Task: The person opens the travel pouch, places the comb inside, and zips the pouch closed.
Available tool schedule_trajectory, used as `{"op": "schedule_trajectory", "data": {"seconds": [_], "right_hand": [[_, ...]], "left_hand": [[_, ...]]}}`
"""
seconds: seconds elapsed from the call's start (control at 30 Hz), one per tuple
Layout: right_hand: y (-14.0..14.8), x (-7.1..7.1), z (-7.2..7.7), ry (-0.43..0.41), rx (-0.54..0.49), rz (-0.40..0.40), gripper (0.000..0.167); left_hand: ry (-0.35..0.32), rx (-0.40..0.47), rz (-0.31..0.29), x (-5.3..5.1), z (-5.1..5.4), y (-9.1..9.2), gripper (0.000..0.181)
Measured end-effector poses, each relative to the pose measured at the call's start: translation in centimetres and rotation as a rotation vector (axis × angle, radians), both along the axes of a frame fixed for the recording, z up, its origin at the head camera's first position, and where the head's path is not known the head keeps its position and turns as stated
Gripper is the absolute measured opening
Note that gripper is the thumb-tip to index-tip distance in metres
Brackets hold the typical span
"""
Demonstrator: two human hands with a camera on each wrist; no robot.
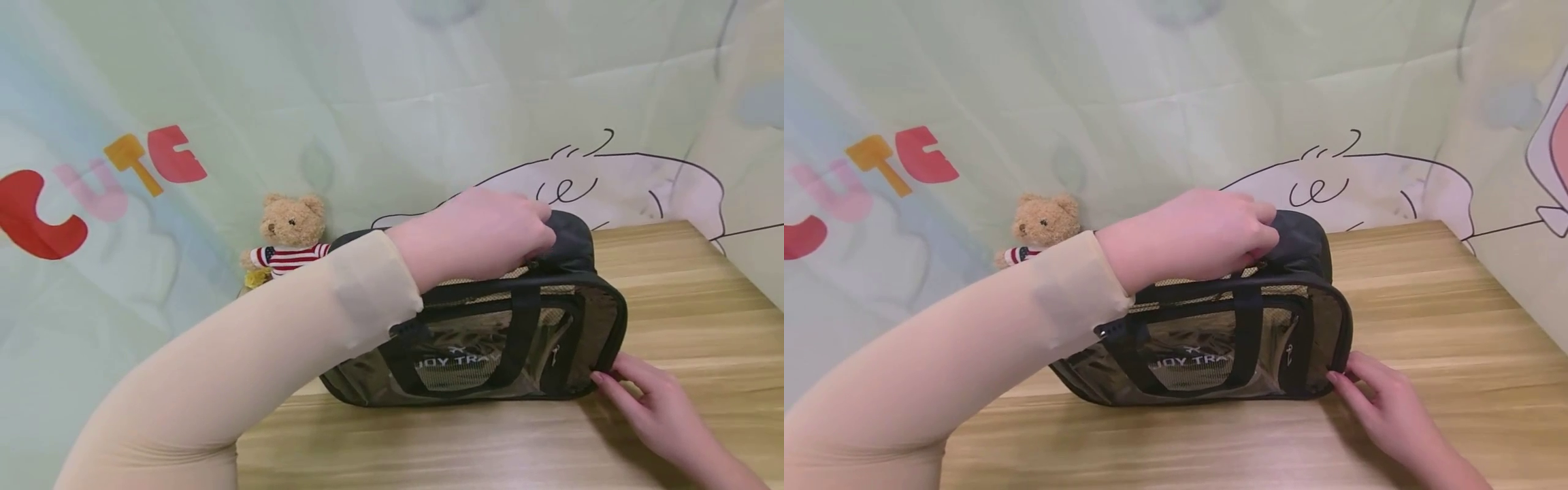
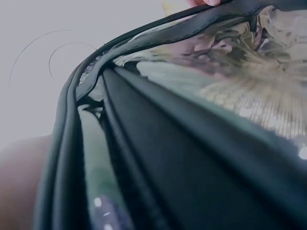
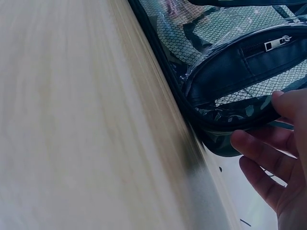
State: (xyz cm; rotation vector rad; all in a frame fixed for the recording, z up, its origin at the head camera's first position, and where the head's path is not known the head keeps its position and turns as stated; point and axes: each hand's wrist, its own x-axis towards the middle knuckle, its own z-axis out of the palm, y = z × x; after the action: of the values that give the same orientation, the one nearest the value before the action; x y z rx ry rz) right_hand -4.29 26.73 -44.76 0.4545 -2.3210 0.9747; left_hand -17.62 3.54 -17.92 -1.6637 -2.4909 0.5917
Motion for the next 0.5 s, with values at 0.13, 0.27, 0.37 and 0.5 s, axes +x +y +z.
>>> {"op": "schedule_trajectory", "data": {"seconds": [0.13,0.27,0.37,0.5], "right_hand": [[-0.1,0.0,0.0,-0.003,-0.005,-0.001,0.044],[-0.2,0.0,0.1,-0.017,-0.016,-0.007,0.042],[-0.2,-0.1,0.2,-0.021,-0.022,-0.007,0.041],[-0.2,0.1,0.2,-0.027,-0.031,-0.009,0.040]], "left_hand": [[0.058,0.001,-0.006,0.3,0.3,-0.5,0.024],[0.136,-0.018,-0.030,0.5,0.5,-1.2,0.023],[0.171,-0.034,-0.026,0.6,1.0,-1.7,0.028],[0.183,-0.034,-0.011,0.5,1.6,-2.6,0.032]]}}
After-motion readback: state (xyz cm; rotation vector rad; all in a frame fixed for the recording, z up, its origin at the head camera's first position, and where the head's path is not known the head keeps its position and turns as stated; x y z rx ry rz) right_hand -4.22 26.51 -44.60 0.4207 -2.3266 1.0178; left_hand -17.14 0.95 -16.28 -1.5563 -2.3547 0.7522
